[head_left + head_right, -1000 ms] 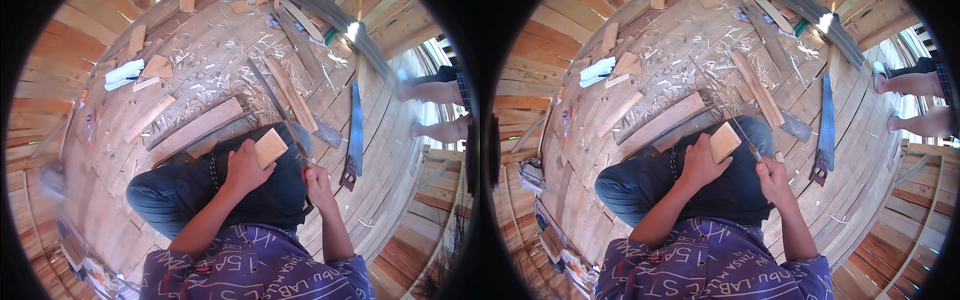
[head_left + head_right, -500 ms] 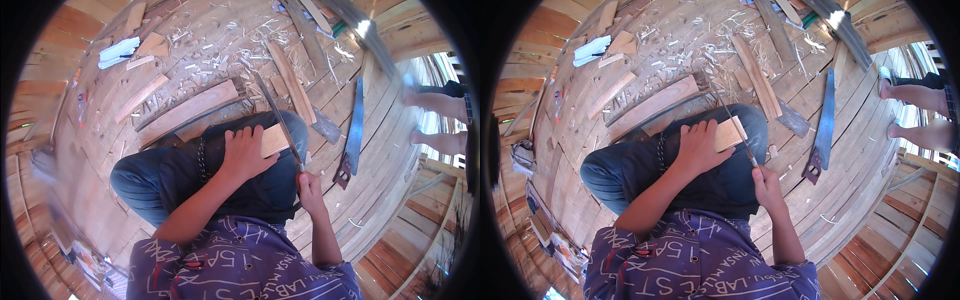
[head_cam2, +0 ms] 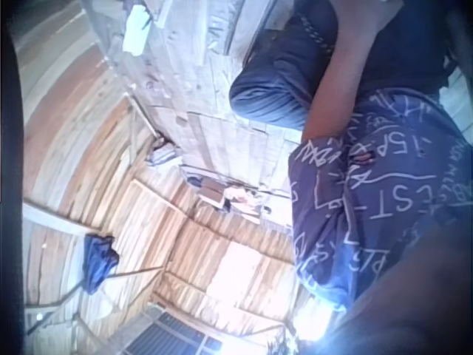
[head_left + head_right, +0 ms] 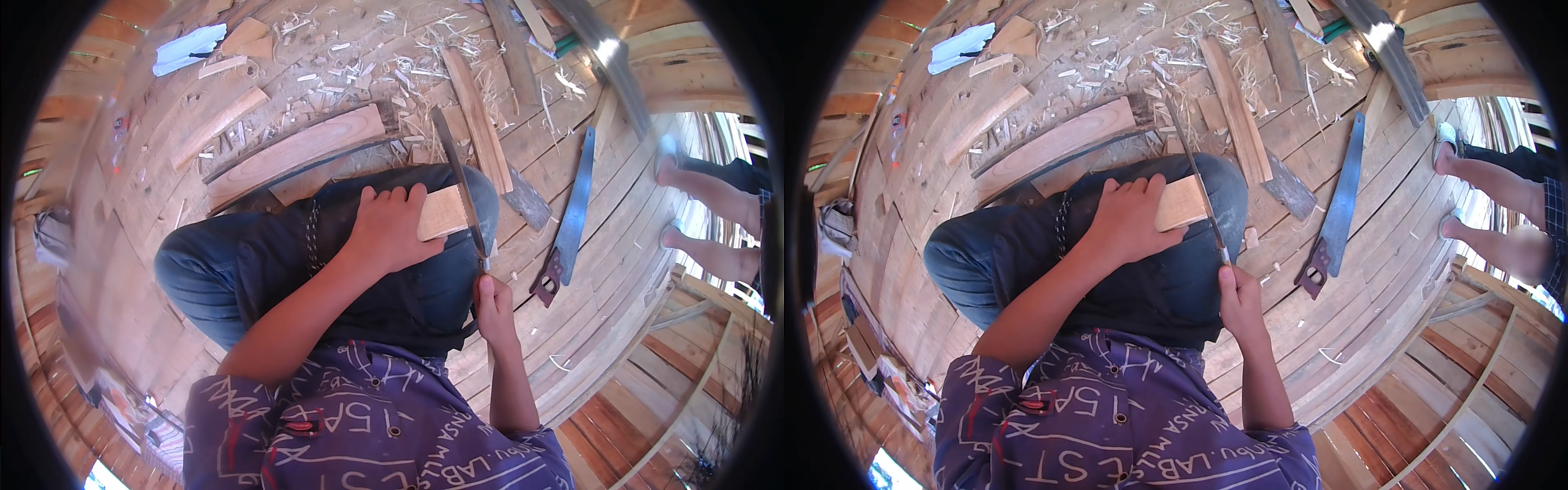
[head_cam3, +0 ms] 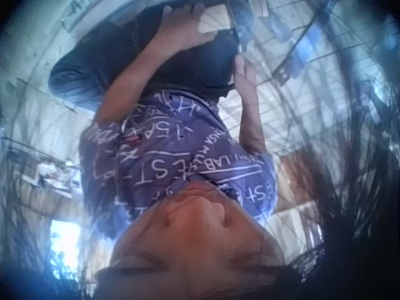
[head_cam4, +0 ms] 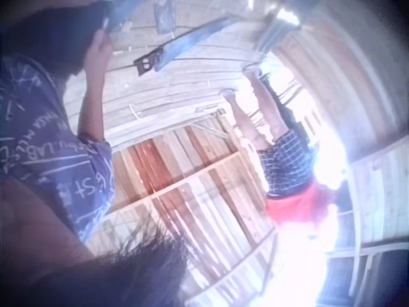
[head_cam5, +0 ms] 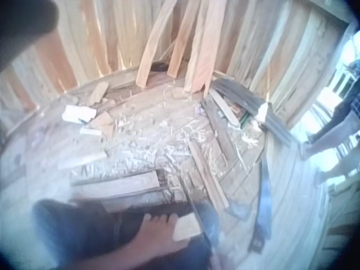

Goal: The person uses a saw to cut a small piece of wood and then uses a thin metal tool to scrape the surface of the wood while sitting on a wooden floor.

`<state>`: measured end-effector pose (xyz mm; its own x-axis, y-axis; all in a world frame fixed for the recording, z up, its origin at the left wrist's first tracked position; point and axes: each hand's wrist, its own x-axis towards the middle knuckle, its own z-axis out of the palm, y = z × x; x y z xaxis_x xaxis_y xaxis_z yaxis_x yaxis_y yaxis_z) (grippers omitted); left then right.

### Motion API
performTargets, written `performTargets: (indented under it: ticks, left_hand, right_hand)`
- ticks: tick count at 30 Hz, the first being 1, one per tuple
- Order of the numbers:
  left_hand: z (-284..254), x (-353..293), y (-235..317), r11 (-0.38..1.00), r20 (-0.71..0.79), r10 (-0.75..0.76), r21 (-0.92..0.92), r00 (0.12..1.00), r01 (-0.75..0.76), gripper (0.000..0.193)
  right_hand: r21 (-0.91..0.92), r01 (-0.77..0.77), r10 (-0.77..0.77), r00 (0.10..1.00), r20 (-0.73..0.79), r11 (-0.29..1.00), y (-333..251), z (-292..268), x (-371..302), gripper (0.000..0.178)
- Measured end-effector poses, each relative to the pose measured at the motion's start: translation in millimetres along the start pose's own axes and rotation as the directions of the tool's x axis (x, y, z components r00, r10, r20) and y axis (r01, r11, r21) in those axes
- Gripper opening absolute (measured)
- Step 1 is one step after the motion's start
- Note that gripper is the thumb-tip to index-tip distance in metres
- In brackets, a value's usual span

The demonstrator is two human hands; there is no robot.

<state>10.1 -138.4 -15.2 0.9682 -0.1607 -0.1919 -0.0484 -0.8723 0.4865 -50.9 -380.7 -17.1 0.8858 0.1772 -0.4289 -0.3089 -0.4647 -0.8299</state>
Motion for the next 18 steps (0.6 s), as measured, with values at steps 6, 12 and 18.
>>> performTargets:
  ticks: [6,12,18]
  left_hand:
    - [0.7,0.6,2.8,1.000,0.013,-0.023,0.020,1.000,0.023,0.062]
    - [2.4,0.2,-0.3,1.000,0.017,0.003,-0.003,1.000,-0.003,0.062]
    - [8.1,0.0,-0.9,1.000,-0.029,0.002,0.007,1.000,-0.002,0.061]
  right_hand:
    - [-0.112,-0.020,0.015,0.999,-0.047,0.994,-21.2,3.7,-2.2,0.051]
    - [-0.150,-0.051,0.044,0.998,-0.052,0.987,-30.0,3.4,-10.5,0.048]
    - [-0.220,-0.093,0.085,0.995,-0.046,0.971,-53.3,7.6,0.3,0.050]
